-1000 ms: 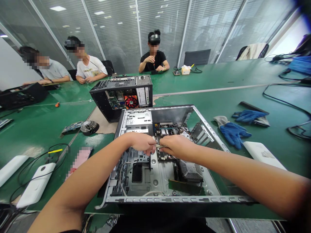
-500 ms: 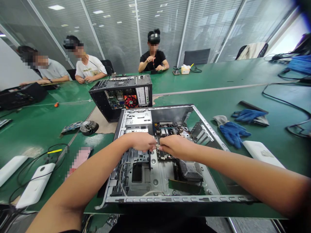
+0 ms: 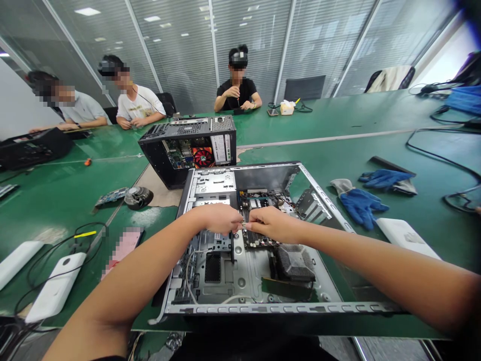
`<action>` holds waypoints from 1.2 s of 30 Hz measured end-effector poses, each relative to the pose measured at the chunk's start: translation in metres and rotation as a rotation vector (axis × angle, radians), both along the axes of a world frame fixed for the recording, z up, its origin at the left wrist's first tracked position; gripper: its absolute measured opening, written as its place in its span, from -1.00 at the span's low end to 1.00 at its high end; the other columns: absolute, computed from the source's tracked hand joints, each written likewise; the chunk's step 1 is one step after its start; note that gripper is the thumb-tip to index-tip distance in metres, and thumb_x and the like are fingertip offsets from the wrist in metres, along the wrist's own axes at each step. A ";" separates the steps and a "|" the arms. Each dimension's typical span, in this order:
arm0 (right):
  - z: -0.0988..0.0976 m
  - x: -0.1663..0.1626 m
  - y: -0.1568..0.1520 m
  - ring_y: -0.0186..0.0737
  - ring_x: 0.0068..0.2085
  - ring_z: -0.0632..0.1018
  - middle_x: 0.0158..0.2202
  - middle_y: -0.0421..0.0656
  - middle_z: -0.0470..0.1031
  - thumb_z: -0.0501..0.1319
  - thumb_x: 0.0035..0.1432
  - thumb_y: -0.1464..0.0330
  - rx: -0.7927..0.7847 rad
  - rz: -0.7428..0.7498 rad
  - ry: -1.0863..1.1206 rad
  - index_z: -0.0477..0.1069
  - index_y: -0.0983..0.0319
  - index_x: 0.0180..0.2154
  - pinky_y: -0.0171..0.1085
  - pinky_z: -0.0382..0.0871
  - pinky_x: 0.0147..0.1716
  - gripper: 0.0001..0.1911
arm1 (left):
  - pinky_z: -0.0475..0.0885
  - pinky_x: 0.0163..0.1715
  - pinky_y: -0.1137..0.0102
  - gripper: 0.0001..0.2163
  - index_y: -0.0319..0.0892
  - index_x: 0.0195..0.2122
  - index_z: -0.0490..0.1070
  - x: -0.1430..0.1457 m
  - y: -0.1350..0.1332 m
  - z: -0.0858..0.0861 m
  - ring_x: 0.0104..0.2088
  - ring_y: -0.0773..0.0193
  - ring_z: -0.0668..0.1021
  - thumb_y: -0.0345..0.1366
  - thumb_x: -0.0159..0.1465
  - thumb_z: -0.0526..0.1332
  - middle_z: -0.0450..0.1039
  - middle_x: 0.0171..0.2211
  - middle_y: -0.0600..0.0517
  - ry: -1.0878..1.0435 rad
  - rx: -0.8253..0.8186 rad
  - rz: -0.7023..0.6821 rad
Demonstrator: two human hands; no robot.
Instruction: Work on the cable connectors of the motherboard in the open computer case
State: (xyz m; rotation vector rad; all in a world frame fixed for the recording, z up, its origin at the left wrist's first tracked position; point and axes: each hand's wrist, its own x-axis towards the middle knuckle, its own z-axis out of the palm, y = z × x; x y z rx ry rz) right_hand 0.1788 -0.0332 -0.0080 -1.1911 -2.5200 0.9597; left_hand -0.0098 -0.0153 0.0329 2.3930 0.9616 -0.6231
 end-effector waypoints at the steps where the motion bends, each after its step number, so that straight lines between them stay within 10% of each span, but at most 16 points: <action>1: 0.001 0.000 -0.001 -0.34 -0.47 0.31 -0.54 -0.24 0.33 0.11 0.18 0.24 0.019 -0.009 -0.015 0.30 0.24 -0.50 -0.35 0.09 -0.48 -0.73 | 0.27 -0.43 0.39 -0.73 -0.17 -0.28 0.45 0.000 0.000 -0.001 -0.45 0.25 0.48 -0.27 0.28 -0.03 0.51 -0.53 0.04 0.001 -0.004 0.003; 36: 0.005 0.004 -0.004 -0.27 -0.41 0.44 -0.42 -0.15 0.50 0.12 0.24 0.27 0.179 0.183 -0.201 0.41 0.23 -0.34 -0.33 0.13 -0.45 -0.81 | 0.28 -0.44 0.40 -0.75 -0.18 -0.27 0.45 0.000 0.002 -0.008 -0.48 0.28 0.46 -0.31 0.24 -0.02 0.50 -0.51 0.04 -0.010 -0.091 -0.035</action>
